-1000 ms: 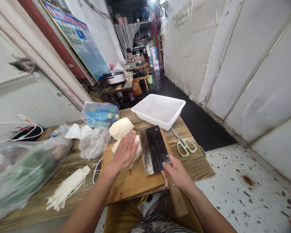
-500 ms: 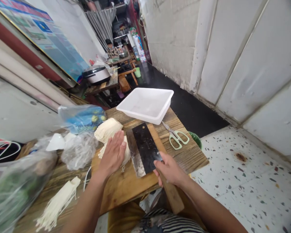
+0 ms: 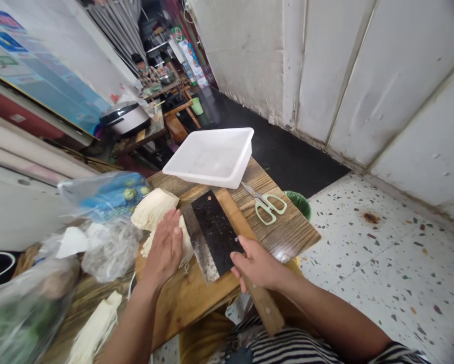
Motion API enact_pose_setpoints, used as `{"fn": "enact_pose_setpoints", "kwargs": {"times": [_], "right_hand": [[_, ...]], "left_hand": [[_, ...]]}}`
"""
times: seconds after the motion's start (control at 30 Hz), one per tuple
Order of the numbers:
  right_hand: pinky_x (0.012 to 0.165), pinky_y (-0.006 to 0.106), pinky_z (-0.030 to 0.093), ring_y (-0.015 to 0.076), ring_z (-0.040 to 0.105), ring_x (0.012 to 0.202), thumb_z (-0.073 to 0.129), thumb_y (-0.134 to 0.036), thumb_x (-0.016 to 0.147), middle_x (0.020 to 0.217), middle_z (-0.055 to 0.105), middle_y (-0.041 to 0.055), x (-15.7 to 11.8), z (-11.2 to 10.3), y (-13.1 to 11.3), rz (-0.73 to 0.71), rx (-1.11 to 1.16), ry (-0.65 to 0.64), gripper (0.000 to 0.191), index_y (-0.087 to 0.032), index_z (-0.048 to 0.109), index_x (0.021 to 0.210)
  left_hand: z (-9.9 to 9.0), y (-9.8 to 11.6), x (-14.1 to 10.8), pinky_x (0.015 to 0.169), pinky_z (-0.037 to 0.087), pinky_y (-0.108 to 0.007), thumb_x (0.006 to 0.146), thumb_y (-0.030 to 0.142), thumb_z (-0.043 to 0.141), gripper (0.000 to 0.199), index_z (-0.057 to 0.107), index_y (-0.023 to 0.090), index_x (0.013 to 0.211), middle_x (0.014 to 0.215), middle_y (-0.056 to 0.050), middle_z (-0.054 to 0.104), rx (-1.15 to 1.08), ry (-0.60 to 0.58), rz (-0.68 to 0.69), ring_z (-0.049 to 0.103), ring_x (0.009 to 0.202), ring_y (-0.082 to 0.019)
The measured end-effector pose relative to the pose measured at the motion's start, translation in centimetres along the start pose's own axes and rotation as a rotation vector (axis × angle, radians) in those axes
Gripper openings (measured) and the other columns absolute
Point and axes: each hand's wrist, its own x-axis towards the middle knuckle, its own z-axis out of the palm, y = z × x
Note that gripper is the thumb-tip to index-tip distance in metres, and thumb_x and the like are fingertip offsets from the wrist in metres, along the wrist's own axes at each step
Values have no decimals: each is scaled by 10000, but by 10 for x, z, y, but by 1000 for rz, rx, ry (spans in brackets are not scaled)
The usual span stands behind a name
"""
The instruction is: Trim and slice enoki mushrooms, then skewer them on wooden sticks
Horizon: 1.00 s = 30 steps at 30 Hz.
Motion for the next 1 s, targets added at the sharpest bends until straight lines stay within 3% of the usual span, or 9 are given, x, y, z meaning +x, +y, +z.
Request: {"fn": "enact_pose_setpoints", "kwargs": {"times": [0.13, 0.43, 0.57, 0.7, 0.83, 1.0], "right_hand": [[305, 155, 316, 68, 491, 312, 387, -120, 913, 520, 486, -125, 0, -1, -2, -6, -5, -5, 184, -235, 301, 800], [312, 160, 310, 75, 493, 312, 405, -136, 902, 511, 480, -129, -1, 3, 3, -5, 15, 26, 168, -237, 312, 804], [331, 169, 332, 80, 516, 351, 453, -215, 899, 550, 500, -104, -10, 1, 10, -90, -64, 119, 156, -234, 333, 802], [353, 178, 360, 85, 521, 358, 455, -258, 899, 558, 499, -94, -19, -9, 13, -105, -116, 155, 151, -233, 342, 801], [352, 182, 364, 92, 520, 351, 439, -264, 896, 553, 484, -103, -21, -14, 12, -90, -99, 150, 125, -235, 348, 815], [366, 184, 370, 90, 524, 351, 426, -256, 900, 548, 489, -102, -21, -13, 9, -84, -100, 154, 128, -232, 341, 808]], "left_hand": [[1, -1, -1, 1225, 183, -483, 996, 431, 148, 619, 297, 139, 1521, 1560, -108, 340, 8, -15, 2, 229, 1471, -232], [-5, -11, -5, 1218, 188, -497, 999, 426, 155, 584, 166, 260, 1558, 1605, -28, 229, 1, -54, -24, 201, 1478, -234], [-13, -8, -18, 1212, 145, -511, 998, 388, 275, 583, 169, 253, 1556, 1617, -70, 202, 144, 1, 133, 171, 1486, -250], [-4, 0, -38, 1190, 181, -532, 990, 359, 326, 612, 119, 276, 1560, 1603, -98, 246, 309, 14, 253, 202, 1478, -272], [8, 9, -51, 1187, 211, -511, 981, 317, 346, 649, 69, 243, 1564, 1606, -116, 230, 315, 31, 236, 207, 1477, -263], [10, 16, -53, 1193, 207, -504, 974, 290, 366, 661, 77, 211, 1563, 1614, -125, 198, 317, 45, 234, 159, 1489, -263]]}}
